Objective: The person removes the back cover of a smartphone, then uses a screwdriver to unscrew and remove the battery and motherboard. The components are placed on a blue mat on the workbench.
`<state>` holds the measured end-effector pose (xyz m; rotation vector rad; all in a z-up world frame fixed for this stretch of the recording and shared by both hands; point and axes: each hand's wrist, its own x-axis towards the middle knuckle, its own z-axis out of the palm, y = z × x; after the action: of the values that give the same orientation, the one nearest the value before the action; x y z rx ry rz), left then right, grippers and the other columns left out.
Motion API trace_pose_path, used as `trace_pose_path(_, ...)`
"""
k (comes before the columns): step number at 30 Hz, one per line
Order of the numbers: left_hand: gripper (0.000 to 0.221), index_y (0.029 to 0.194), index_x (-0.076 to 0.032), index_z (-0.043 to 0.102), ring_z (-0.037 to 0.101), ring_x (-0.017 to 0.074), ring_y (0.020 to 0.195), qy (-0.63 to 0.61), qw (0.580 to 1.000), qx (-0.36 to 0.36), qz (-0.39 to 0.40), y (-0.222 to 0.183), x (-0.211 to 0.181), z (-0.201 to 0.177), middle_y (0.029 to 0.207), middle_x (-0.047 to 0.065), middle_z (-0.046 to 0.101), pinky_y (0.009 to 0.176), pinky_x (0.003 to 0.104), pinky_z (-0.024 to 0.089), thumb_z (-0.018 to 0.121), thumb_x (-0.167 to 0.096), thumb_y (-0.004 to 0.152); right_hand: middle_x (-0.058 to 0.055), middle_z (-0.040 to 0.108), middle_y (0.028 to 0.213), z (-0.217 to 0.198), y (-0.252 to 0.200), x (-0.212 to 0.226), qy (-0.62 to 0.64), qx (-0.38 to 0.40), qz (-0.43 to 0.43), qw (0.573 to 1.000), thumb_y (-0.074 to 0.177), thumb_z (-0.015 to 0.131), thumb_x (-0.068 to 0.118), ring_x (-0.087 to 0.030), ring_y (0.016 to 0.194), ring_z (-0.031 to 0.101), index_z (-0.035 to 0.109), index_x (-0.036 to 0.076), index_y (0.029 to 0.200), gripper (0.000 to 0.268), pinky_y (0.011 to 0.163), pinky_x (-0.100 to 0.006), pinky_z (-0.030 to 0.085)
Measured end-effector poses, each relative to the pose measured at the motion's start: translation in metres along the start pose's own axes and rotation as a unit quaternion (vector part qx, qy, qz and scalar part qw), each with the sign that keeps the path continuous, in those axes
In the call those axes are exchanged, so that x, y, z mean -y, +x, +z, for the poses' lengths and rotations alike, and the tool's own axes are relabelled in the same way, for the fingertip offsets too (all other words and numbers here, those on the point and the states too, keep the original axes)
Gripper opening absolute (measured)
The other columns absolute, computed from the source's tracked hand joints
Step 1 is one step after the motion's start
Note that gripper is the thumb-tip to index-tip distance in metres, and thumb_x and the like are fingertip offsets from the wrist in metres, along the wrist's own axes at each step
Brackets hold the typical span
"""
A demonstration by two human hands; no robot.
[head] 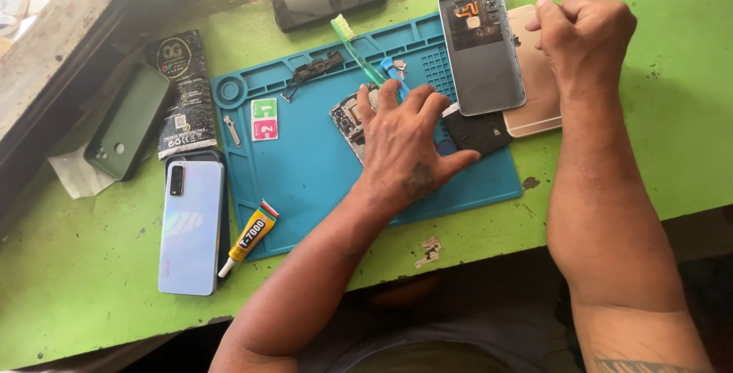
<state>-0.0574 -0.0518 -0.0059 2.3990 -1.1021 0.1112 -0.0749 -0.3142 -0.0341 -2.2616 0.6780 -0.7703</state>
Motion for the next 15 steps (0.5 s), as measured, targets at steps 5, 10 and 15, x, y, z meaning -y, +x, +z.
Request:
trace_pose_path(5, 0.082, 0.116, -0.016, 0.064, 0.043, 0.0533, 0.135, 0.011, 1.000, -0.015, 0.004, 0.002, -0.011, 0.003, 0.121, 0.005, 0.068, 0.112, 0.085, 0.010, 0.090, -0.068, 0.058, 0.002, 0.061, 0.052, 0.003, 0.000, 0.001, 0.015, -0.011, -0.014, 1.000, 0.102, 0.074, 0.026, -0.004, 0.048, 0.052, 0.085, 0.014, 0.081, 0.026, 0.052, -0.022, 0.046)
trace_pose_path(10, 0.083, 0.115, -0.015, 0.061, 0.040, 0.0574, 0.139, 0.028, 0.999, 0.015, 0.007, 0.004, -0.015, 0.006, 0.113, 0.005, 0.070, 0.111, 0.088, 0.004, 0.089, -0.067, 0.057, 0.002, 0.063, 0.053, 0.004, -0.005, 0.009, 0.018, -0.018, -0.046, 0.999, 0.102, 0.075, 0.022, -0.004, 0.050, 0.053, 0.085, 0.014, 0.080, 0.025, 0.052, -0.023, 0.045)
trace_pose_path(15, 0.083, 0.118, -0.014, 0.056, 0.037, 0.0592, 0.140, 0.021, 1.000, 0.011, 0.015, 0.003, -0.016, 0.009, 0.116, 0.003, 0.069, 0.111, 0.088, 0.006, 0.093, -0.056, 0.057, -0.008, 0.078, 0.075, 0.009, -0.016, 0.032, 0.045, -0.017, -0.148, 0.988, 0.102, 0.073, 0.008, -0.016, 0.069, 0.078, 0.083, 0.004, 0.086, 0.019, 0.055, -0.029, 0.059)
